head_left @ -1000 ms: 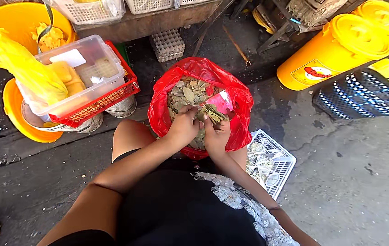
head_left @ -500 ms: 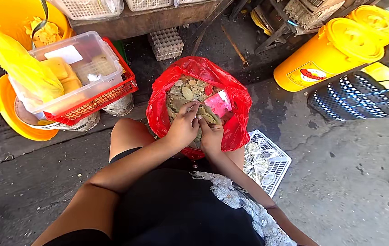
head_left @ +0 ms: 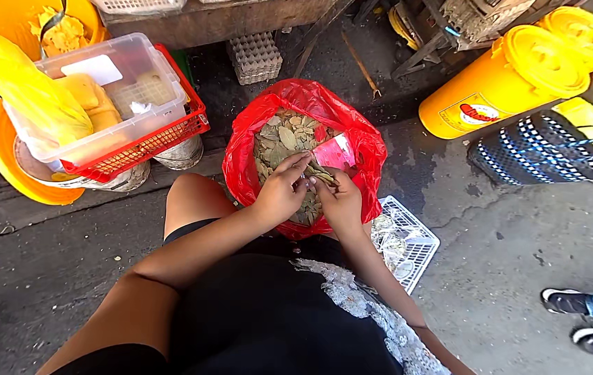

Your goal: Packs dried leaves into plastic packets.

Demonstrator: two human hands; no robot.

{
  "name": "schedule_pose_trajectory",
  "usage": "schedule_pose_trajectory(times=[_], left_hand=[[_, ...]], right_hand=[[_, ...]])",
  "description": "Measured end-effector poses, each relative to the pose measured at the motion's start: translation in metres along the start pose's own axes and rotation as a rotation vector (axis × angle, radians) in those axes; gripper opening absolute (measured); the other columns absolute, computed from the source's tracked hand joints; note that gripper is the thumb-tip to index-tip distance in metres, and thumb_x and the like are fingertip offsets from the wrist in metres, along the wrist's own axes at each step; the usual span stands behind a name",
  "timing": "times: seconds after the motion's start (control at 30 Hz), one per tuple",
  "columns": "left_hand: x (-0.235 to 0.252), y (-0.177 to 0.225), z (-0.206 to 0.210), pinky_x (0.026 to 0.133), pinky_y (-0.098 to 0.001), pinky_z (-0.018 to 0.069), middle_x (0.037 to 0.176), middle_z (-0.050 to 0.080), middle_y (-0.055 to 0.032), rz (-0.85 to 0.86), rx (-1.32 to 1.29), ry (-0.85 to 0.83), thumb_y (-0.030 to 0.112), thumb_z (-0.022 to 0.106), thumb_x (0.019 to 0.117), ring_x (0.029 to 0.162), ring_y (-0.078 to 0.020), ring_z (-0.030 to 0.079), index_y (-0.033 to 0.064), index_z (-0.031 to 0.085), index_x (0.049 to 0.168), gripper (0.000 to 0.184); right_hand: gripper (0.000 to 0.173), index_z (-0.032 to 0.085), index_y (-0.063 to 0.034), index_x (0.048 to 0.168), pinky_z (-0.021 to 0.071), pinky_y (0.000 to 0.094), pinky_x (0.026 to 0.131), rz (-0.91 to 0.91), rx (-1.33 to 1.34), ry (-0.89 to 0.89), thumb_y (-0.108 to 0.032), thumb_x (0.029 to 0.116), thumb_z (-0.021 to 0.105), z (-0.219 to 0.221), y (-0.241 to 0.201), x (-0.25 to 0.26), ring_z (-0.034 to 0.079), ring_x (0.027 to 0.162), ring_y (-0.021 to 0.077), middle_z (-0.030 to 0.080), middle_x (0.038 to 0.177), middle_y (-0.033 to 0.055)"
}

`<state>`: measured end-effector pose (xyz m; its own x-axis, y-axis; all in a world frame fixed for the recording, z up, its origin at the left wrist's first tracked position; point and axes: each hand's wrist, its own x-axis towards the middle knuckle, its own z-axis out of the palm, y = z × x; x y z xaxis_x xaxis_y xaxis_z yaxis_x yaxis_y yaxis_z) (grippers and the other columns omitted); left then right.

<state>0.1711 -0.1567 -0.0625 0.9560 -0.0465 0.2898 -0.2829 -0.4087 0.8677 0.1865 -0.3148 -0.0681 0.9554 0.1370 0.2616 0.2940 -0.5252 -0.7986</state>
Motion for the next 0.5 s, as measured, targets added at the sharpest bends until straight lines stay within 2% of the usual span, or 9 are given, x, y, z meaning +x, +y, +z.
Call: schedule_pose_trajectory(times=[0.07,0.13,0.17,0.23,0.27,0.3,0.33,0.4,0.5], left_hand=[[-0.002,0.001,0.002,0.102,-0.0327,0.0536,0.144,0.058,-0.0188,0.081,0.039,0.023,-0.004,0.064,0.0917,0.125,-0.0215,0.063,-0.0046,0.063,0.134,0.042],[-0.005,-0.001,0.008,0.103,-0.0361,0.0541,0.141,0.061,-0.0195,0.194,0.097,0.035,-0.005,0.061,0.0931,0.126,-0.0246,0.064,-0.0052,0.065,0.131,0.038],[-0.006,-0.002,0.01,0.101,-0.037,0.0551,0.139,0.062,-0.0193,0.249,0.129,0.032,-0.005,0.06,0.0936,0.123,-0.0252,0.065,-0.0052,0.066,0.13,0.037],[-0.008,-0.006,0.012,0.098,-0.0378,0.0567,0.137,0.064,-0.0182,0.339,0.188,0.022,-0.005,0.058,0.0932,0.119,-0.0254,0.068,-0.0047,0.068,0.126,0.035],[-0.009,-0.007,0.012,0.099,-0.0377,0.0566,0.137,0.065,-0.0174,0.37,0.212,0.006,-0.006,0.057,0.093,0.119,-0.0252,0.068,-0.0041,0.069,0.126,0.035],[-0.01,-0.008,0.012,0.099,-0.0377,0.0564,0.136,0.065,-0.0169,0.395,0.232,-0.006,-0.005,0.057,0.0932,0.118,-0.0255,0.068,-0.0038,0.069,0.126,0.035],[-0.01,-0.008,0.013,0.099,-0.0374,0.0562,0.136,0.065,-0.0164,0.409,0.244,-0.01,-0.005,0.057,0.0936,0.119,-0.0253,0.068,-0.0033,0.069,0.126,0.034],[-0.012,-0.008,0.014,0.101,-0.0375,0.0555,0.136,0.065,-0.0162,0.399,0.238,-0.018,-0.005,0.056,0.0937,0.121,-0.0253,0.067,-0.003,0.069,0.125,0.034],[-0.014,-0.01,0.017,0.099,-0.0378,0.0563,0.135,0.066,-0.0154,0.38,0.222,-0.036,-0.006,0.055,0.0932,0.119,-0.0251,0.068,-0.0021,0.07,0.125,0.035]], right_hand=[[0.018,0.078,-0.0036,0.106,0.0534,0.038,0.092,-0.08,-0.062,0.077,-0.013,0.0922,0.072,0.007,0.005,-0.003,0.067,0.103,0.022,0.074,0.104,0.0117],[0.018,0.08,-0.0046,0.104,0.0467,0.0479,0.099,-0.095,-0.088,0.058,-0.011,0.0909,0.07,0.011,0.012,-0.001,0.06,0.112,0.0298,0.067,0.114,0.0162],[0.018,0.079,-0.0031,0.103,0.045,0.0477,0.102,-0.058,-0.045,0.014,-0.01,0.0913,0.067,0.011,0.014,0.0,0.057,0.117,0.0297,0.064,0.121,0.0186],[0.02,0.076,0.0013,0.106,0.0491,0.0321,0.103,0.17,0.232,-0.132,-0.003,0.0959,0.058,0.007,0.01,0.003,0.058,0.122,0.0148,0.063,0.129,0.0131],[0.021,0.072,0.0022,0.106,0.0547,0.0284,0.095,0.319,0.469,-0.167,0.0,0.0988,0.052,0.007,0.009,0.005,0.064,0.11,0.0087,0.068,0.12,0.0076],[0.023,0.068,-0.0001,0.106,0.0585,0.0304,0.089,0.437,0.695,-0.188,0.0,0.1028,0.046,0.008,0.007,0.005,0.068,0.097,0.0087,0.071,0.104,0.0042],[0.025,0.064,-0.0035,0.108,0.0589,0.0326,0.088,0.491,0.839,-0.226,-0.004,0.1055,0.04,0.01,0.007,0.003,0.069,0.092,0.01,0.071,0.097,0.0029],[0.03,0.061,-0.0072,0.113,0.0563,0.0305,0.09,0.457,0.863,-0.32,-0.013,0.109,0.032,0.015,0.008,-0.003,0.068,0.092,0.0069,0.07,0.093,-0.0011],[0.035,0.059,-0.0037,0.121,0.0533,0.0268,0.096,0.345,0.687,-0.399,-0.019,0.1113,0.029,0.015,0.012,-0.004,0.065,0.1,0.0031,0.068,0.101,-0.0015]])
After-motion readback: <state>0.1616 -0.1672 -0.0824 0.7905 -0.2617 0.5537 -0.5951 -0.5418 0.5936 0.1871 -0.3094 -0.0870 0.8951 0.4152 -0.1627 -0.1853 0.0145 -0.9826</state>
